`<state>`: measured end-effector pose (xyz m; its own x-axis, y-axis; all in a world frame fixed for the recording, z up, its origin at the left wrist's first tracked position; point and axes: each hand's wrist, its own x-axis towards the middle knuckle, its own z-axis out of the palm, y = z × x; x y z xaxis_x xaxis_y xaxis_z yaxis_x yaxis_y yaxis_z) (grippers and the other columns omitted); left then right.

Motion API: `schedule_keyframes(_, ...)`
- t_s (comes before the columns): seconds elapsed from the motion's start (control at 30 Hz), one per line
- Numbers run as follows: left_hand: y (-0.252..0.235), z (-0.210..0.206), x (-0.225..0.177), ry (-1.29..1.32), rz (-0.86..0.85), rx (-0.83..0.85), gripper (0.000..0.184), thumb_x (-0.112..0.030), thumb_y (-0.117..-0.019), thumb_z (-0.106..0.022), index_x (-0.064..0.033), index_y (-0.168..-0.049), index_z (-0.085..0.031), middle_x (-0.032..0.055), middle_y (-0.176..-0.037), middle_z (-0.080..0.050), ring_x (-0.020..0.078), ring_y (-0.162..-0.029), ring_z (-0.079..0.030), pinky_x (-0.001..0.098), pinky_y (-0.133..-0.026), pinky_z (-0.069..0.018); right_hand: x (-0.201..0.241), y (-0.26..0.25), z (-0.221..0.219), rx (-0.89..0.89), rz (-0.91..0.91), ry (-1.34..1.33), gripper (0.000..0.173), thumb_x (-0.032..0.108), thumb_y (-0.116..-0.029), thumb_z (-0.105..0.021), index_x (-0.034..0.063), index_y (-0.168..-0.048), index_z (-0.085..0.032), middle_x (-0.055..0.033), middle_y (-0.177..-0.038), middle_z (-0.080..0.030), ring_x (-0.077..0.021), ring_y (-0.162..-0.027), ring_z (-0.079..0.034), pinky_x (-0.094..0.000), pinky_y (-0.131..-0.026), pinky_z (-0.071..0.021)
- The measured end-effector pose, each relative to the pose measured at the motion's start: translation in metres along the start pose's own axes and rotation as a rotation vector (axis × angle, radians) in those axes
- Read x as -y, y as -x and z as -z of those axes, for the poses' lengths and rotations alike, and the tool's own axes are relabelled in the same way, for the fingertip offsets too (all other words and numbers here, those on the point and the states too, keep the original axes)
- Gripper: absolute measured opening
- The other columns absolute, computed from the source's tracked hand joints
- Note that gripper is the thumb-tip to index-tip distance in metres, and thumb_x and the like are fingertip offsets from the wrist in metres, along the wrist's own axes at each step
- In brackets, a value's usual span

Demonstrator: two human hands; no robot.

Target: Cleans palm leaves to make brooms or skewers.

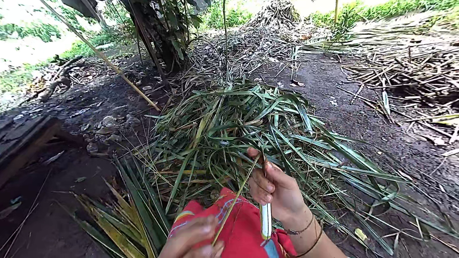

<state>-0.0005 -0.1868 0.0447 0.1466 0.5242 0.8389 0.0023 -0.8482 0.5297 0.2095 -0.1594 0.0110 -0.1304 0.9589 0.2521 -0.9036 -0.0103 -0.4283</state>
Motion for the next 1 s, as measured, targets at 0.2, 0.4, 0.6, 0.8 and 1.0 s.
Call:
schedule_keyframes(0.2,0.001,-0.011,0.018,-0.165,-0.138,0.15,0.006,-0.005,-0.0999,-0.062,-0.0055,-0.095,-0.058,0.0032,-0.11,-0.066,0.0105,-0.111,-0.068,0.027,-0.097,-0.058,0.0,0.013,-0.009,0.303,-0.23,0.15,0.047,0.032,-0.1044,-0.055,0.013,-0.148,-0.051,0.0134,-0.068,-0.059,0.0049,-0.056,-0.053,-0.0124,-0.054,-0.0455)
schedule_keyframes(0.4,-0.001,-0.004,0.01,-0.21,-0.255,0.284,0.007,-0.003,-0.1003,-0.06,-0.0025,-0.095,-0.056,0.01,-0.107,-0.065,0.0178,-0.113,-0.067,0.0308,-0.1,-0.0558,0.022,0.011,-0.008,0.352,-0.3,0.334,0.039,0.03,-0.1043,-0.056,0.0121,-0.138,-0.062,0.0157,-0.068,-0.058,0.0077,-0.053,-0.049,-0.0103,-0.049,-0.0409)
schedule_keyframes(0.6,0.005,0.001,0.003,-0.185,-0.227,0.301,0.006,-0.002,-0.0999,-0.06,-0.002,-0.096,-0.055,0.0107,-0.108,-0.065,0.0159,-0.112,-0.068,0.0276,-0.099,-0.055,0.073,-0.025,0.037,-0.113,0.009,0.406,0.034,0.032,-0.1069,-0.045,0.0148,-0.129,-0.065,0.0121,-0.052,-0.049,0.0039,-0.043,-0.047,-0.0123,-0.044,-0.0419)
schedule_keyframes(0.8,0.016,0.001,0.018,-0.172,-0.145,0.22,0.004,-0.006,-0.1006,-0.06,-0.0051,-0.1,-0.056,0.0062,-0.113,-0.066,0.0151,-0.114,-0.068,0.0297,-0.098,-0.0571,0.062,-0.004,0.043,0.02,-0.098,0.237,0.044,0.038,-0.1004,-0.06,0.0178,-0.14,-0.06,0.0117,-0.058,-0.058,0.0031,-0.048,-0.054,-0.0133,-0.049,-0.0478)
schedule_keyframes(1.0,0.012,-0.023,0.014,-0.047,0.131,-0.012,0.007,-0.018,-0.0976,-0.07,-0.0189,-0.101,-0.064,-0.0112,-0.105,-0.072,0.0063,-0.102,-0.072,0.0247,-0.088,-0.063,-0.005,0.021,-0.002,0.285,-0.253,0.178,0.043,0.033,-0.103,-0.058,0.0143,-0.142,-0.055,0.0152,-0.069,-0.056,0.0052,-0.056,-0.052,-0.0123,-0.052,-0.0442)
